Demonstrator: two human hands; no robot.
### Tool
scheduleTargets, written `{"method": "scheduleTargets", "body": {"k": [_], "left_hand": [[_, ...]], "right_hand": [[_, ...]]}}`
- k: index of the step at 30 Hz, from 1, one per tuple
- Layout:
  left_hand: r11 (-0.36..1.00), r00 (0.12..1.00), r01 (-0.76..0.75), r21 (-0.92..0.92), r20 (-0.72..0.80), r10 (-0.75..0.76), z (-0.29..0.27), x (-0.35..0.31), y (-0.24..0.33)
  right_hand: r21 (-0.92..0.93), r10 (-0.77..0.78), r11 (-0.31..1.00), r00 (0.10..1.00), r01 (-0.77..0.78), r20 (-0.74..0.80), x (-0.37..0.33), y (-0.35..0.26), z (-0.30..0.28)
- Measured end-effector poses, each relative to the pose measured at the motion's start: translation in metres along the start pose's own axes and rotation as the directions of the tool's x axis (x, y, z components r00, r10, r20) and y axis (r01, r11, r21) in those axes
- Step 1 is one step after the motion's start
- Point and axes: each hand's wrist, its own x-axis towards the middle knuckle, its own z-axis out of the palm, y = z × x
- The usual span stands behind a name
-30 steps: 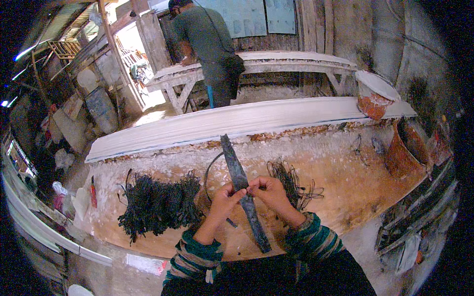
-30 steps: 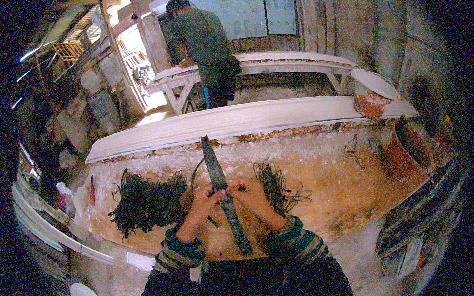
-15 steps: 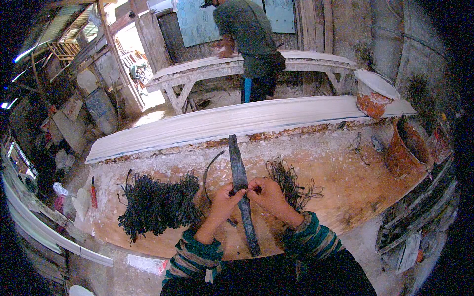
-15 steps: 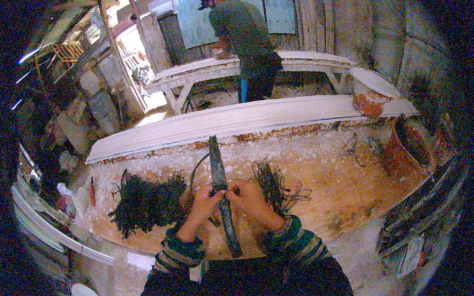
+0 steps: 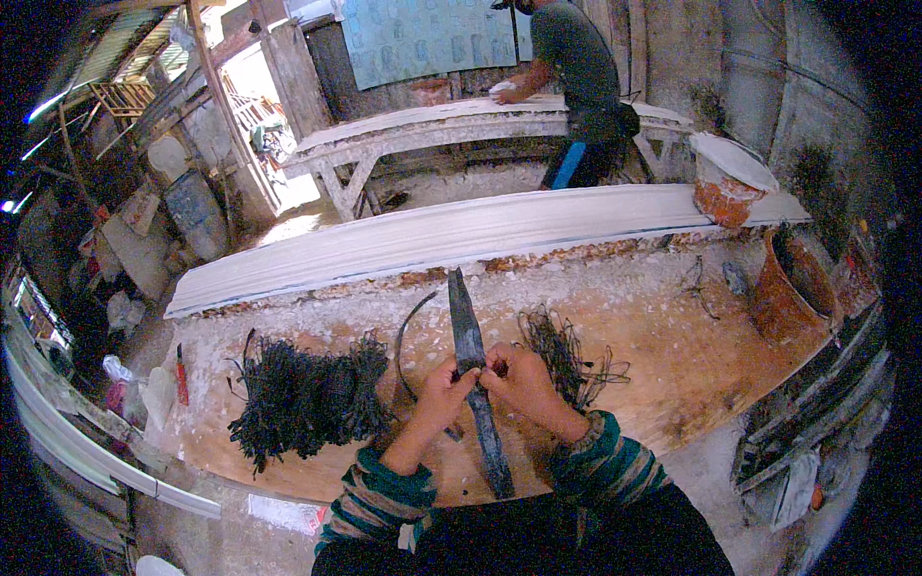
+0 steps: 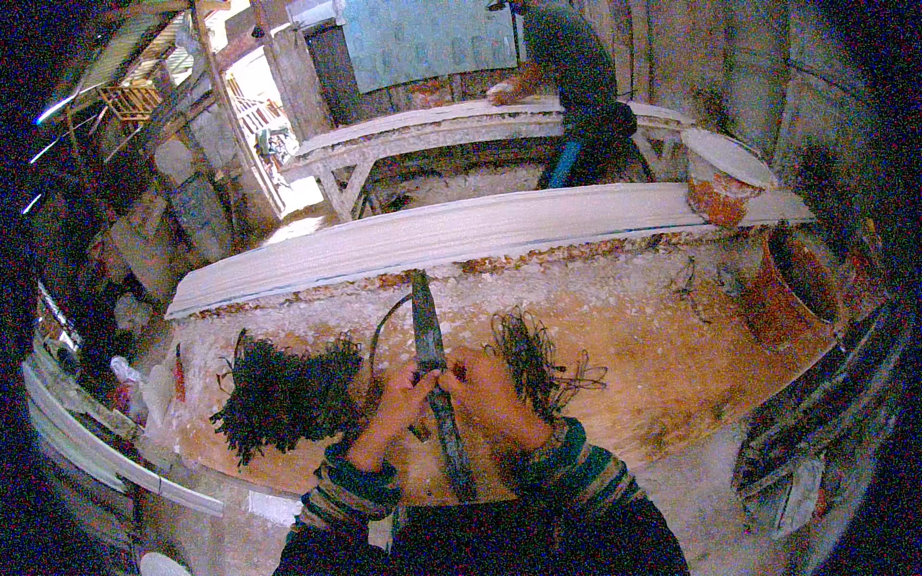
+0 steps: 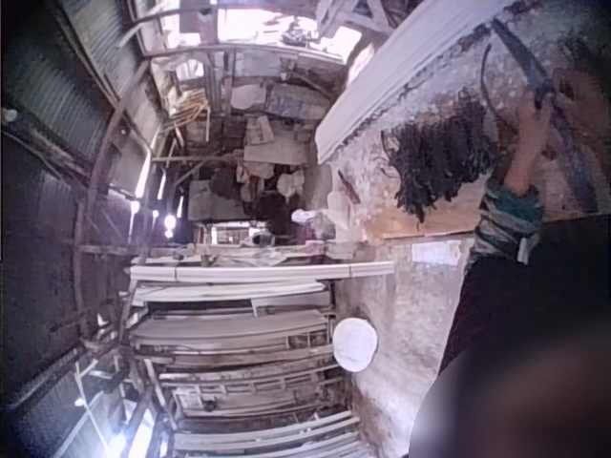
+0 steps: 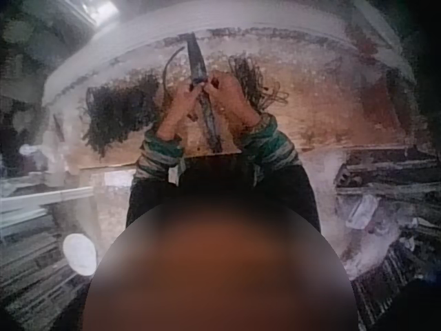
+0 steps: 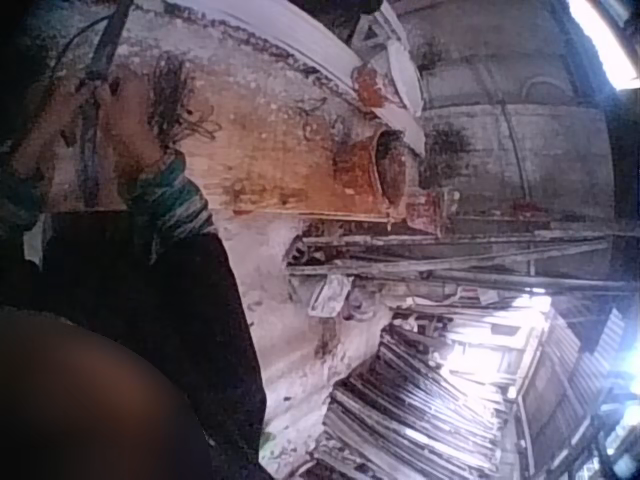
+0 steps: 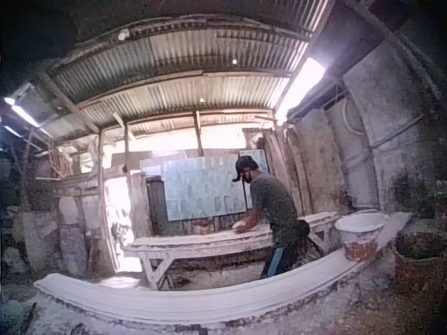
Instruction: The person repeatedly picks up black cords from a pile on a wooden table, folds them, and ties them into knots by hand. A second person in the background is sanding a long white wooden beam.
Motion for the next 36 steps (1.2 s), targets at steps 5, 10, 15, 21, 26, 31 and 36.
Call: {"method": "scheduleTargets", "body": {"k": [5, 10, 15, 21, 26, 31, 36], "left_hand": [[0.986, 0.994, 0.108, -0.129, 0.019, -0.107, -0.001, 0.001, -0.001], [0.989, 0.994, 0.101, -0.104, 0.063, -0.094, -0.005, 0.005, -0.011], [0.961, 0.987, 0.130, -0.242, 0.124, -0.103, -0.007, 0.007, -0.016], [0.904, 0.977, 0.207, -0.374, 0.126, -0.172, -0.008, 0.005, -0.013], [0.868, 0.980, 0.197, -0.456, 0.107, -0.166, -0.011, 0.005, -0.011], [0.824, 0.951, 0.307, -0.477, 0.177, -0.252, -0.013, 0.002, 0.007], [0.799, 0.957, 0.288, -0.528, 0.139, -0.253, -0.010, 0.001, -0.003]], "right_hand": [[0.037, 0.077, 0.996, 0.996, -0.079, 0.046, 0.000, -0.001, -0.002], [-0.004, 0.060, 0.998, 0.996, -0.060, 0.064, 0.002, 0.006, -0.003], [-0.079, 0.080, 0.994, 0.995, -0.075, 0.055, 0.003, 0.006, -0.003], [0.161, 0.076, 0.982, 0.989, -0.096, 0.126, 0.007, 0.025, 0.003], [0.285, 0.156, 0.926, 0.940, -0.246, 0.304, 0.010, 0.006, -0.011], [0.366, 0.039, 0.918, 0.952, -0.155, 0.304, 0.010, 0.027, -0.003], [0.264, 0.041, 0.960, 0.978, -0.096, 0.205, 0.008, 0.017, -0.004]]}}
